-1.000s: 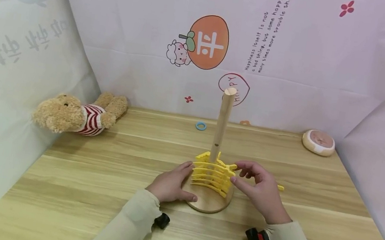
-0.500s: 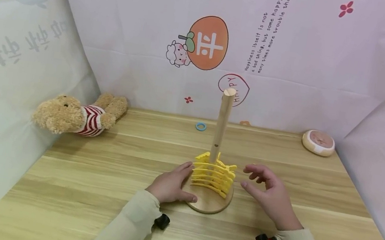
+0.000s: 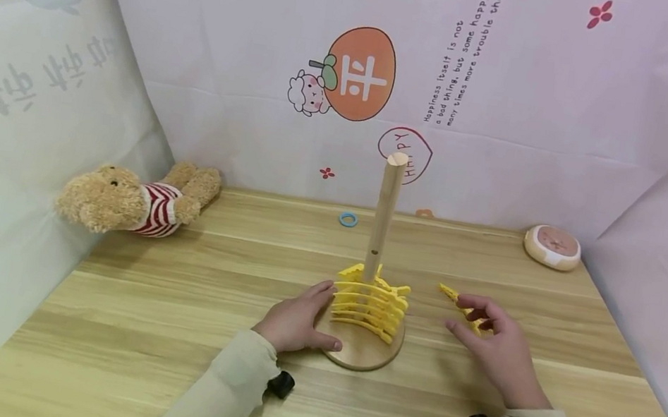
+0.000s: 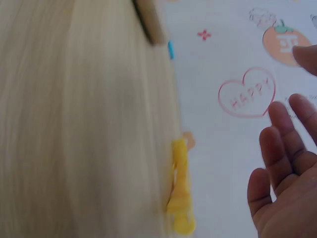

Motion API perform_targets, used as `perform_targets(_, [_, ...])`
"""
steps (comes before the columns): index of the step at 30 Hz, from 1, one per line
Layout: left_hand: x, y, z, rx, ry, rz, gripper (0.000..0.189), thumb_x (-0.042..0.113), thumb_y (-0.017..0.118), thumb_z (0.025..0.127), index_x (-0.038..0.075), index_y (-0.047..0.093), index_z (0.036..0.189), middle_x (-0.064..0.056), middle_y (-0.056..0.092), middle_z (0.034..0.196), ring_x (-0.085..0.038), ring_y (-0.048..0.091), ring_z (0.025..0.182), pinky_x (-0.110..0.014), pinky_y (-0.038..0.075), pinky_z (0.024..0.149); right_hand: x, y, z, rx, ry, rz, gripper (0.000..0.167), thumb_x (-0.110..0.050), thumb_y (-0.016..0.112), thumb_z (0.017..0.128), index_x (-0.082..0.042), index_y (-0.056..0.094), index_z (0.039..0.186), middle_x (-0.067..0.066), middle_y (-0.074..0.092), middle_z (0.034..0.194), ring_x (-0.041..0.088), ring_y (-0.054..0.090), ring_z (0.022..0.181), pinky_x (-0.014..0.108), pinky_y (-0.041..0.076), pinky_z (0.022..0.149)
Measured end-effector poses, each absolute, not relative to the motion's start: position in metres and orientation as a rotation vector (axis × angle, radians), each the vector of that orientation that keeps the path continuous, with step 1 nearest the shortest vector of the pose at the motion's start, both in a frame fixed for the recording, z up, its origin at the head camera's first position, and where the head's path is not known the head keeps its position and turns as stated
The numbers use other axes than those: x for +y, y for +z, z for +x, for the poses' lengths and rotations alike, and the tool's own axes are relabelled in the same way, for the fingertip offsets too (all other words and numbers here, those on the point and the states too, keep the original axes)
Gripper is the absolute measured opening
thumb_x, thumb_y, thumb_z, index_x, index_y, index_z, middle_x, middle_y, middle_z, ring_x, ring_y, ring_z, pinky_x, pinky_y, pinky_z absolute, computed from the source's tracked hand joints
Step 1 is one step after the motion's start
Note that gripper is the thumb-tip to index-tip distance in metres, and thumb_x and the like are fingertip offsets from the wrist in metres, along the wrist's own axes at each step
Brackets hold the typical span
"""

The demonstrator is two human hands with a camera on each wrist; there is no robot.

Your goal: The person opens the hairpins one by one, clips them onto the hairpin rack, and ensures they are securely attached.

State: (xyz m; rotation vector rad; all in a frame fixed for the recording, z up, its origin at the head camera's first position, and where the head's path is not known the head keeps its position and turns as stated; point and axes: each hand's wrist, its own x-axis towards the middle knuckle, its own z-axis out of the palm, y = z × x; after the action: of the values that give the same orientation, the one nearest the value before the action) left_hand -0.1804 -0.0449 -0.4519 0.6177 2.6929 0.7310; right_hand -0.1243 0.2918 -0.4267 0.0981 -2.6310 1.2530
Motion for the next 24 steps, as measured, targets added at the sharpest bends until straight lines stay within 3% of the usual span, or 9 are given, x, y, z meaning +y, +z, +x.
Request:
perform_targets(5, [-0.045,-0.453,-0.181,2.695,0.729,0.617,0.102,0.061,0.079,0.077,0.016,0.035,0.158,0.001,0.022,0.166,-0.033,0.04,0.142,-0.055,0.04,0.109,0.304,-0.436,-0.13,-2.728,1.228,0.021,0.051,-0.035,0.074,0.092,-0.006,0.061,0.132,0.015,0.063,0.125,0.025,0.054,0.102,0.019,0.046,0.075])
perform_targets(11, [-0.045,-0.453,-0.182,2.697,0.725,0.623,0.102,0.061,0.079,0.077,0.017,0.034,0.158,0.001,0.022,0.166,-0.033,0.041,0.142,-0.054,0.04,0.109,0.316,-0.444,-0.132,-2.755,1.233,-0.129,0.056,-0.037,0.074,0.092,-0.005,0.058,0.135,0.017,0.057,0.13,0.023,0.051,0.099,0.023,0.048,0.065])
perform_targets(16, [-0.045,-0.451,-0.181,2.69,0.734,0.617,0.101,0.06,0.079,0.078,0.017,0.034,0.158,0.001,0.022,0.167,-0.032,0.039,0.143,-0.055,0.039,0.11,0.324,-0.45,-0.133,-2.746,1.247,-0.243,0.061,-0.039,0.074,0.092,-0.002,0.056,0.136,0.021,0.054,0.132,0.024,0.051,0.099,0.023,0.047,0.064])
perform_targets(19, [-0.045,-0.451,-0.181,2.689,0.731,0.613,0.101,0.06,0.079,0.078,0.017,0.034,0.158,0.001,0.022,0.167,-0.032,0.039,0.143,-0.054,0.039,0.11,0.329,-0.454,-0.134,-2.752,1.252,-0.283,0.064,-0.039,0.074,0.092,0.001,0.054,0.137,0.024,0.054,0.131,0.03,0.054,0.104,0.026,0.048,0.071])
perform_targets(24, [-0.045,-0.451,-0.18,2.694,0.723,0.615,0.101,0.059,0.079,0.078,0.017,0.034,0.158,0.001,0.022,0.167,-0.032,0.039,0.143,-0.054,0.039,0.11,0.334,-0.456,-0.135,-2.804,1.285,-0.295,0.071,-0.041,0.074,0.09,0.005,0.05,0.139,0.028,0.052,0.131,0.039,0.053,0.114,0.046,0.046,0.089])
